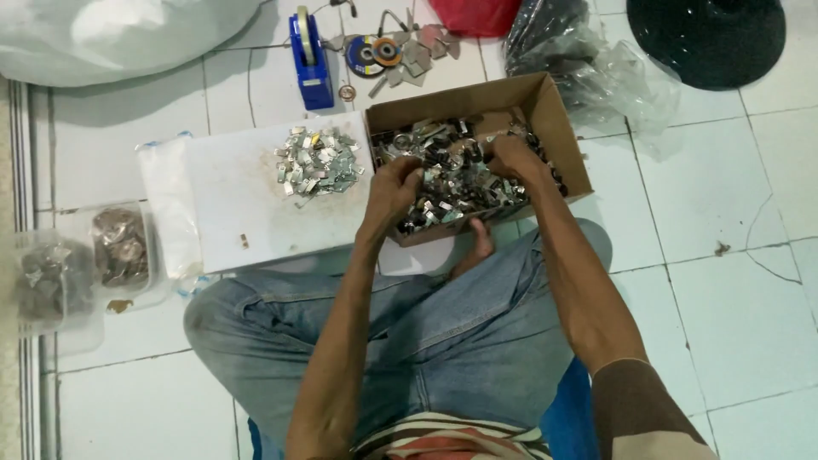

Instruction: The person sits cross-legged on the floor and sorts small metal parts from a cardboard box onto a white board. They pick up handfuls of parts, separate them, and place the sorted pieces onto the board. The person then gathers the sorted parts from the board and places them into a plastic bag.

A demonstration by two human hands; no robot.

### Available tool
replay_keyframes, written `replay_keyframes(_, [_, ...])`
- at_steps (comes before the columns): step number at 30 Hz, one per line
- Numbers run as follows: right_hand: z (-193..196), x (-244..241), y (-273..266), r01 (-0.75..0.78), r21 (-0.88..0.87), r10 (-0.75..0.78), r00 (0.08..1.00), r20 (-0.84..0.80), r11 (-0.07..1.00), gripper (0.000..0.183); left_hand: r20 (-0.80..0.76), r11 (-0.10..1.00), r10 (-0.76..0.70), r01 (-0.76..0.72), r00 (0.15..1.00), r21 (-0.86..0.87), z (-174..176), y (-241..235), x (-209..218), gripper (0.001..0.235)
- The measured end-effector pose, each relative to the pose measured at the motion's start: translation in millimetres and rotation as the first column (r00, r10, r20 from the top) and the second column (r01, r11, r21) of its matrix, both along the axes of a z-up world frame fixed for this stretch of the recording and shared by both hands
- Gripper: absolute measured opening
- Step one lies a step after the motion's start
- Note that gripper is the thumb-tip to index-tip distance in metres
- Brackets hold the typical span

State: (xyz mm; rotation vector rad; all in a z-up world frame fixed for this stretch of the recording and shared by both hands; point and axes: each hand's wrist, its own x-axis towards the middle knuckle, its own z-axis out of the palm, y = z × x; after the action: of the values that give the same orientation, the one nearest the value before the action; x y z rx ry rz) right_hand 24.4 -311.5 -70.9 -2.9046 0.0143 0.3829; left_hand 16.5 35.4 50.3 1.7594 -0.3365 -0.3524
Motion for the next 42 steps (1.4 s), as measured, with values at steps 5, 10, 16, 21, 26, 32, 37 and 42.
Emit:
replay_keyframes(5, [-7.6,-13.1,6.7,0.272,0.192,-0.244,0.957,-0.156,0.943,0.036,-0.051,0.978,-0.136,0.142,0.989,0.151,-52.2,-39.3,-13.9,0.033])
replay_keyframes(10, [-56.1,6.1,33.2,0.313,-0.069,-0.315,0.949,-0.023,0.947,0.024,-0.098,0.935,-0.183,0.204,0.978,0.29,-90.9,-39.7,-19.9,0.033])
replay_keyframes(16, [-45.1,-12.2,95.6,0.503,-0.078,-0.509,0.844,-0.167,0.861,0.069,-0.219,0.883,-0.194,0.267,0.956,0.385,-47.1,-38.2,-23.0,0.044])
replay_keyframes(21, [0.4,-20.0,96.5,0.316,-0.084,-0.326,0.892,-0.314,0.945,0.062,-0.268,0.846,-0.227,0.325,0.936,0.422,-50.9,-38.3,-22.4,0.046])
replay_keyframes(26, [-10.8,-18.9,59.8,0.378,0.082,-0.304,0.839,-0.451,0.922,0.066,-0.283,0.845,-0.225,0.331,0.932,0.42,-56.6,-37.7,-16.4,0.045])
replay_keyframes(32, [16.9,-28.4,63.4,0.475,0.241,-0.369,0.849,-0.38,0.846,0.056,-0.28,0.855,-0.216,0.32,0.935,0.408,-79.4,-32.4,-7.7,0.043])
replay_keyframes(37, [103.0,-32.5,95.2,0.708,0.608,-0.457,0.701,-0.548,0.358,0.046,-0.282,0.863,-0.233,0.332,0.931,0.381,-63.3,-34.6,-15.3,0.041])
replay_keyframes(42, [108.6,-31.8,97.2,0.663,0.74,-0.502,0.682,-0.532,0.116,0.039,-0.249,0.884,-0.215,0.297,0.944,0.36,-81.4,-33.2,-14.8,0.036])
